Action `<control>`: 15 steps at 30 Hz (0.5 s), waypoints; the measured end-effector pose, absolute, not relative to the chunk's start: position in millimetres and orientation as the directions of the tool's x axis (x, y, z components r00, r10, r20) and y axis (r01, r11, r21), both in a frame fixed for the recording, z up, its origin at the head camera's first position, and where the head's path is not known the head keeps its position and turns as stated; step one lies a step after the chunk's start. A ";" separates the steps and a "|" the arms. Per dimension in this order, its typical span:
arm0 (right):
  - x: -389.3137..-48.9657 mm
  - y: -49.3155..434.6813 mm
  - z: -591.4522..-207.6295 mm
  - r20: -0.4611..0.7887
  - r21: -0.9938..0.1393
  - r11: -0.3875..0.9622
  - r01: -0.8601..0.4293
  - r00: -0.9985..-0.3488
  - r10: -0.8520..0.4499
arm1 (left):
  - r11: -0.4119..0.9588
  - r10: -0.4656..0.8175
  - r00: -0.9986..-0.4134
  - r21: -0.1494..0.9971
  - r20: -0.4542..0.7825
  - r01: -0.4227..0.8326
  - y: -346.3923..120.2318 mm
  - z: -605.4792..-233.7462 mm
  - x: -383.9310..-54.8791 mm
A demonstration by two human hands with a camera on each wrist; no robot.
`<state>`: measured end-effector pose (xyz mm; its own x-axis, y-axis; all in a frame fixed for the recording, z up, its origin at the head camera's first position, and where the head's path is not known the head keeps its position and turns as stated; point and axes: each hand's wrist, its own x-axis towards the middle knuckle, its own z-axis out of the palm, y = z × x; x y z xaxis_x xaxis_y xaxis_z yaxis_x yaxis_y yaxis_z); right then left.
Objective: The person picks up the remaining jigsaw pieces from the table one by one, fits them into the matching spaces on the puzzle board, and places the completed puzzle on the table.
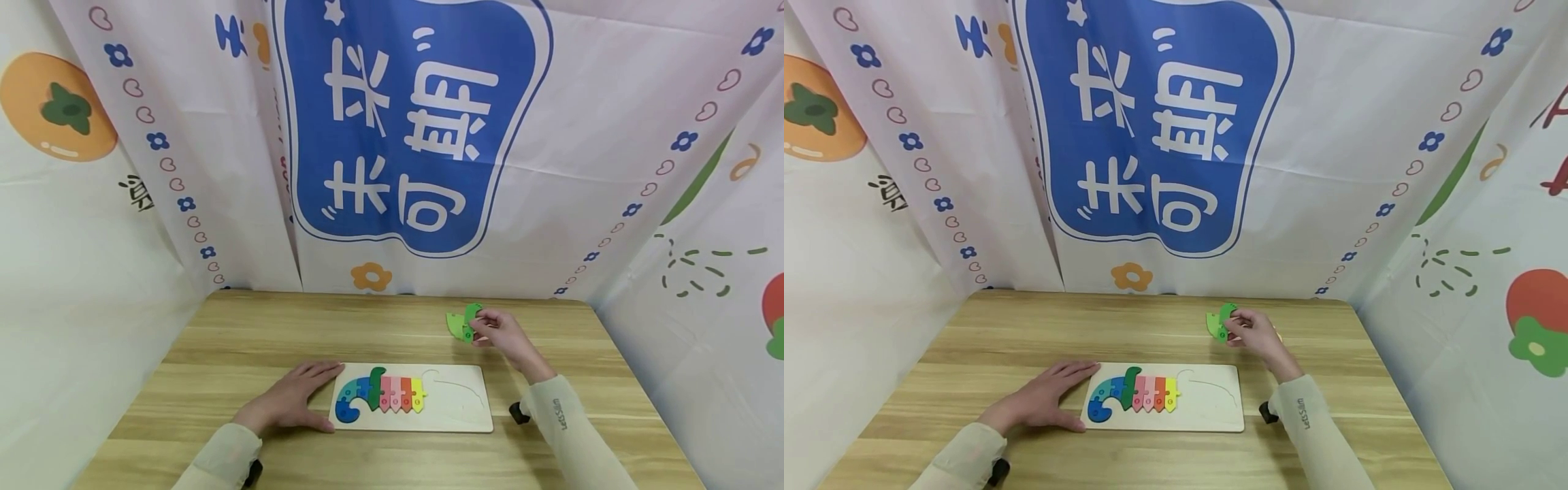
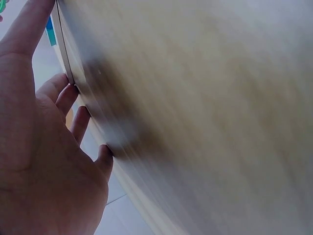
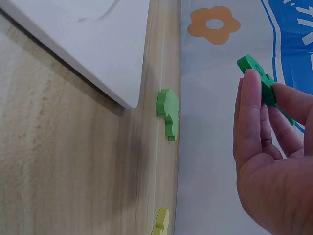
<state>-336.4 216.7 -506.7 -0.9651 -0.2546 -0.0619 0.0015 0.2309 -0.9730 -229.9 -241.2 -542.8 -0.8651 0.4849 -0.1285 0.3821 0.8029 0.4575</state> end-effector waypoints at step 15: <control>-332.9 213.4 -508.2 -0.046 -0.974 0.227 -0.016 -0.963 -0.266 | 0.813 0.467 -0.872 0.459 -0.147 0.358 -241.9 -545.4 -230.4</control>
